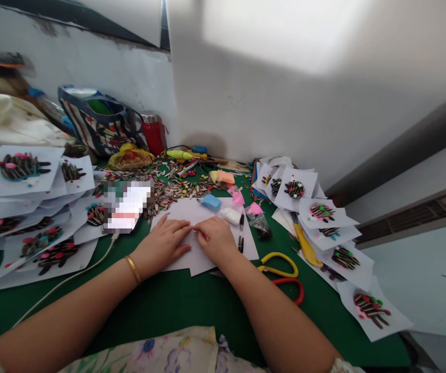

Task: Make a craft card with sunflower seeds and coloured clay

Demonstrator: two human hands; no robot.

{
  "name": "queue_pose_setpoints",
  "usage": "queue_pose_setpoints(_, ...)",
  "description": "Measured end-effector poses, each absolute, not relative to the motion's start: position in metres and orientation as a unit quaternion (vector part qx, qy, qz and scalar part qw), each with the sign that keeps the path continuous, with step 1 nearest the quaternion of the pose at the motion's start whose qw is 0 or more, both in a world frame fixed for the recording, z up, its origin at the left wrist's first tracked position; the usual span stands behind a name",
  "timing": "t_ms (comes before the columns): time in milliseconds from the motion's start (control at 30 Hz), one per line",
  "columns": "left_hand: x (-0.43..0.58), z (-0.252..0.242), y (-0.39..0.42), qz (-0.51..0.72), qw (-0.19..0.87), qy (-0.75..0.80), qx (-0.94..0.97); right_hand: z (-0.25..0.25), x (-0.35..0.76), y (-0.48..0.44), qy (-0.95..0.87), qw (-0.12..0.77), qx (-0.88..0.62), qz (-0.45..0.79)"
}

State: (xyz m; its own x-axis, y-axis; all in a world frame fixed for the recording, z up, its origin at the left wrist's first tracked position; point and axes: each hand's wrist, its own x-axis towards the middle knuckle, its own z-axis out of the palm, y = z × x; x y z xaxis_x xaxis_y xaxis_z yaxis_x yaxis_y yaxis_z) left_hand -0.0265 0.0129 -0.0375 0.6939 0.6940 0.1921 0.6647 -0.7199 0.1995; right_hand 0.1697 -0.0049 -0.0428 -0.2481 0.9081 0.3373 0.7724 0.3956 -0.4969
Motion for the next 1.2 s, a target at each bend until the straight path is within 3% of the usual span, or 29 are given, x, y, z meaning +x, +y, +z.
queue_pose_setpoints(1000,-0.0268,-0.0414,0.0161,0.125,0.082,0.401,0.904,-0.0437,0.1723,-0.0018,-0.783,0.286,-0.535,0.138)
queue_pose_setpoints(1200,-0.0274,-0.0455,0.0200,0.127,0.073,0.397,0.906,-0.0390,0.1785,-0.0038,-0.766,0.314,-0.555,0.084)
